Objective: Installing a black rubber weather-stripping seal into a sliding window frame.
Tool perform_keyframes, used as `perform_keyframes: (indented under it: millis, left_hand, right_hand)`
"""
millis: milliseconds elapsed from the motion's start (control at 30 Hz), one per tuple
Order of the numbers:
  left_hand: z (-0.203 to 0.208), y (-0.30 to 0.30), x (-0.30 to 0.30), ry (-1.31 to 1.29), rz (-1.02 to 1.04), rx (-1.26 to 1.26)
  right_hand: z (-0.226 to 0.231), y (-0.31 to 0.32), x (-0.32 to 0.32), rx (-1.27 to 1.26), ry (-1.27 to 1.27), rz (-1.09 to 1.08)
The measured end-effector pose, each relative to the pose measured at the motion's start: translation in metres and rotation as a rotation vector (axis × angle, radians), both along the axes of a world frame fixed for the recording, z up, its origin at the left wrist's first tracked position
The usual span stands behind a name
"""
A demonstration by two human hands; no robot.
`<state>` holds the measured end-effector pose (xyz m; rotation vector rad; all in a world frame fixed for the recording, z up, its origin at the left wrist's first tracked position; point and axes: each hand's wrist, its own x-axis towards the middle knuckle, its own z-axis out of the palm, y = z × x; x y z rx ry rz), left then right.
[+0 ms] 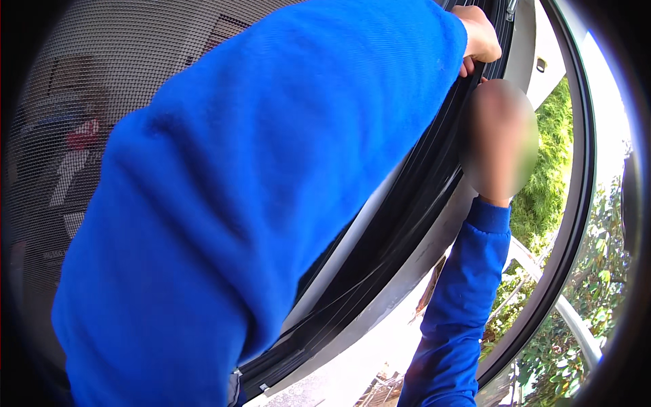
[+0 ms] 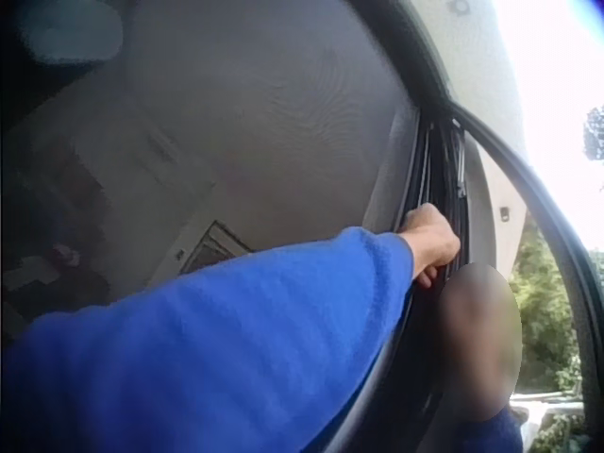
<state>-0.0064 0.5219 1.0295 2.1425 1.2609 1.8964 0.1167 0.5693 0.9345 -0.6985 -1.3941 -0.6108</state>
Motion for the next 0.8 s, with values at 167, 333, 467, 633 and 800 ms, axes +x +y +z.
perform_keyframes:
  millis: [167,333,467,633,800]
  left_hand:
    - [-0.006,0.000,0.000,0.143,0.007,-0.026]
    - [0.036,0.031,0.027,0.006,0.049,-0.222]
    - [0.032,0.030,0.022,-0.110,0.049,-0.202]
    - [0.012,0.015,0.016,0.150,-0.024,-0.122]
    - [0.037,0.049,0.035,-0.148,0.035,-0.489]
  right_hand:
    - [-0.002,0.004,0.003,-0.003,-0.007,0.003]
    - [-0.008,0.001,-0.008,0.107,-0.017,-0.074]
    - [-0.022,-0.006,-0.009,0.076,-0.071,0.056]
    - [-0.024,0.009,0.004,0.132,-0.071,0.075]
    - [-0.023,0.008,0.001,0.116,-0.057,0.161]
